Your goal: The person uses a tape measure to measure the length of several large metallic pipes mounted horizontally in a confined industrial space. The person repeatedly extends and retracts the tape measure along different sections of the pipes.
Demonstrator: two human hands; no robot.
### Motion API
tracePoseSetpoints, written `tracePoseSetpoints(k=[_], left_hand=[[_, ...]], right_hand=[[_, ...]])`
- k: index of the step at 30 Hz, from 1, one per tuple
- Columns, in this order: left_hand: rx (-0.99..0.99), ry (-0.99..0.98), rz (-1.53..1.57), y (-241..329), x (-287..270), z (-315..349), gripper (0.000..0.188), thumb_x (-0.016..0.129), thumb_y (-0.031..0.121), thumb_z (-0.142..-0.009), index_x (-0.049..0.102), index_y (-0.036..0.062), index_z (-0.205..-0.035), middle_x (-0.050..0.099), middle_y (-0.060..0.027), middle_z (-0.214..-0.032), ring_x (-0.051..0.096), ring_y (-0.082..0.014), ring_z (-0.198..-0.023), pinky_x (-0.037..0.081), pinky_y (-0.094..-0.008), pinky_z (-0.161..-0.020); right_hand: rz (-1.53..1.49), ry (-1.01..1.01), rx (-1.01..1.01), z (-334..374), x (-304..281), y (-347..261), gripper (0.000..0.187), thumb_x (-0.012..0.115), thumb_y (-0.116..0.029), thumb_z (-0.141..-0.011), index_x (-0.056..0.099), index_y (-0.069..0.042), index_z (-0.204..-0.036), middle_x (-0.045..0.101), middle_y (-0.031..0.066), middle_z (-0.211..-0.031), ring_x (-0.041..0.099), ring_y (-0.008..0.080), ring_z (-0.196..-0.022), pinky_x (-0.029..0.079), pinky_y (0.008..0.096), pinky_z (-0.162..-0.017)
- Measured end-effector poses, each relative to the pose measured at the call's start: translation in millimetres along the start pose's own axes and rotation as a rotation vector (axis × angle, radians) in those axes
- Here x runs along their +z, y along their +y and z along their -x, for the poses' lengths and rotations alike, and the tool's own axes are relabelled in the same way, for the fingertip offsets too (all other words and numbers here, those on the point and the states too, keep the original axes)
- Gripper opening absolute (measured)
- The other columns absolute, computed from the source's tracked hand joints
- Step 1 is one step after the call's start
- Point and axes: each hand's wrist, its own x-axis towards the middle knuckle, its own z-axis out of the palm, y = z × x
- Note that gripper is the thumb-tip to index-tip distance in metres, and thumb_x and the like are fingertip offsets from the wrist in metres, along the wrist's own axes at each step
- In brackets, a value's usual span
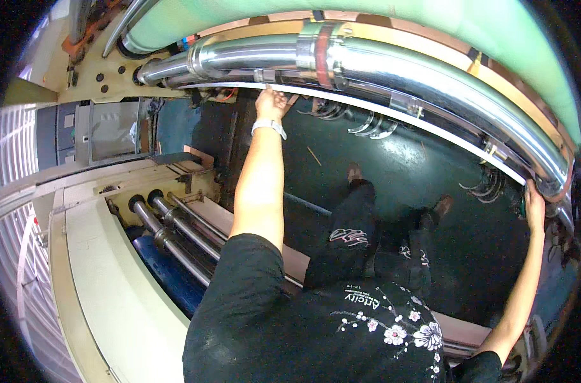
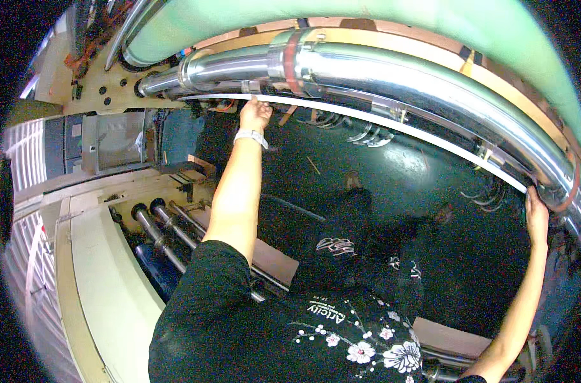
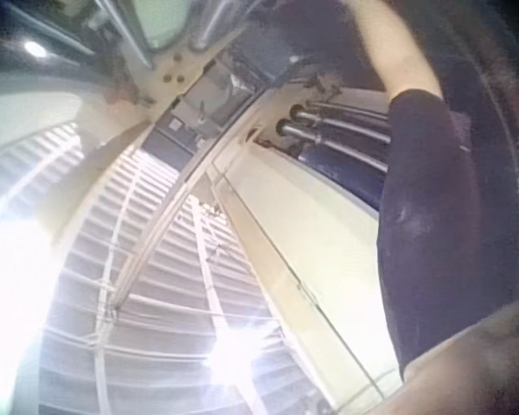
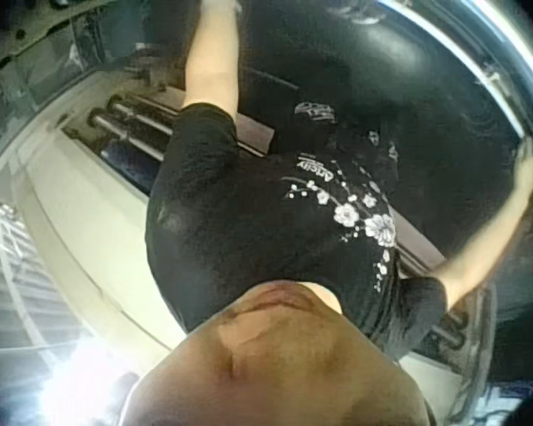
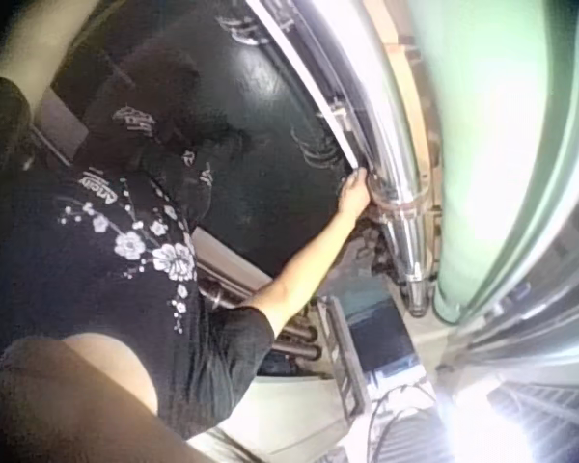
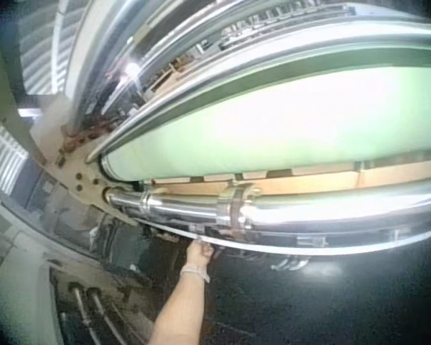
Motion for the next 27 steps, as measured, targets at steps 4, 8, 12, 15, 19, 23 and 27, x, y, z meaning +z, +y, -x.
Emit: tracePoseSetpoints(k=[4,8,12,15,19,23,27], left_hand=[[0.019,-0.02,-0.029,2,-1,14,0.019,0.045,0.023,-0.088,0.044,0.0069,-0.078,0.043,-0.0051,-0.062,0.042,-0.0167,-0.055,0.036,-0.0287,-0.049],[0.049,-0.044,-0.03,5,3,26,0.018,0.045,0.023,-0.088,0.044,0.0072,-0.08,0.043,-0.0046,-0.062,0.042,-0.0162,-0.055,0.037,-0.0282,-0.048],[0.099,-0.007,0.009,5,9,38,0.018,0.044,0.023,-0.089,0.044,0.0076,-0.08,0.041,-0.0027,-0.061,0.04,-0.0148,-0.053,0.036,-0.027,-0.049],[0.142,-0.039,0.008,9,12,46,0.019,0.041,0.023,-0.09,0.043,0.008,-0.079,0.038,-0.0013,-0.058,0.039,-0.0137,-0.053,0.035,-0.0266,-0.051],[0.153,-0.064,-0.006,16,15,45,0.02,0.038,0.022,-0.091,0.043,0.0078,-0.079,0.039,-0.0012,-0.059,0.039,-0.0135,-0.054,0.035,-0.0268,-0.05],[0.112,-0.088,0.011,16,21,39,0.019,0.038,0.021,-0.091,0.043,0.0075,-0.079,0.041,-0.002,-0.062,0.041,-0.0134,-0.054,0.036,-0.0272,-0.05],[0.055,-0.101,0.015,15,15,21,0.017,0.039,0.022,-0.091,0.044,0.008,-0.081,0.043,-0.003,-0.063,0.041,-0.0139,-0.054,0.036,-0.0271,-0.05]], right_hand=[[0.014,0.036,-0.038,-1,6,10,0.032,0.042,-0.018,-0.085,0.047,-0.006,-0.114,0.051,0.0247,-0.102,0.05,0.0376,-0.097,0.04,0.0391,-0.08],[0.004,-0.002,-0.012,-2,5,10,0.031,0.042,-0.016,-0.085,0.047,-0.006,-0.114,0.051,0.0249,-0.101,0.051,0.0377,-0.095,0.041,0.0393,-0.078],[-0.004,0.021,-0.032,2,4,15,0.03,0.042,-0.016,-0.085,0.047,-0.006,-0.113,0.052,0.0247,-0.1,0.051,0.0381,-0.095,0.041,0.0398,-0.078],[0.01,-0.008,-0.012,3,-2,7,0.031,0.042,-0.017,-0.086,0.047,-0.005,-0.114,0.052,0.024,-0.102,0.05,0.0373,-0.097,0.04,0.0392,-0.08],[0.035,-0.027,0.011,4,-5,9,0.032,0.042,-0.018,-0.086,0.047,-0.004,-0.115,0.051,0.0227,-0.107,0.048,0.0355,-0.102,0.038,0.0379,-0.085],[0.088,-0.046,0.032,2,-4,16,0.033,0.042,-0.018,-0.087,0.046,-0.005,-0.117,0.05,0.0217,-0.111,0.047,0.0343,-0.105,0.037,0.0371,-0.088],[0.128,-0.028,0.012,1,-5,14,0.033,0.042,-0.019,-0.087,0.046,-0.006,-0.118,0.049,0.0216,-0.112,0.047,0.0339,-0.106,0.036,0.0372,-0.089]])
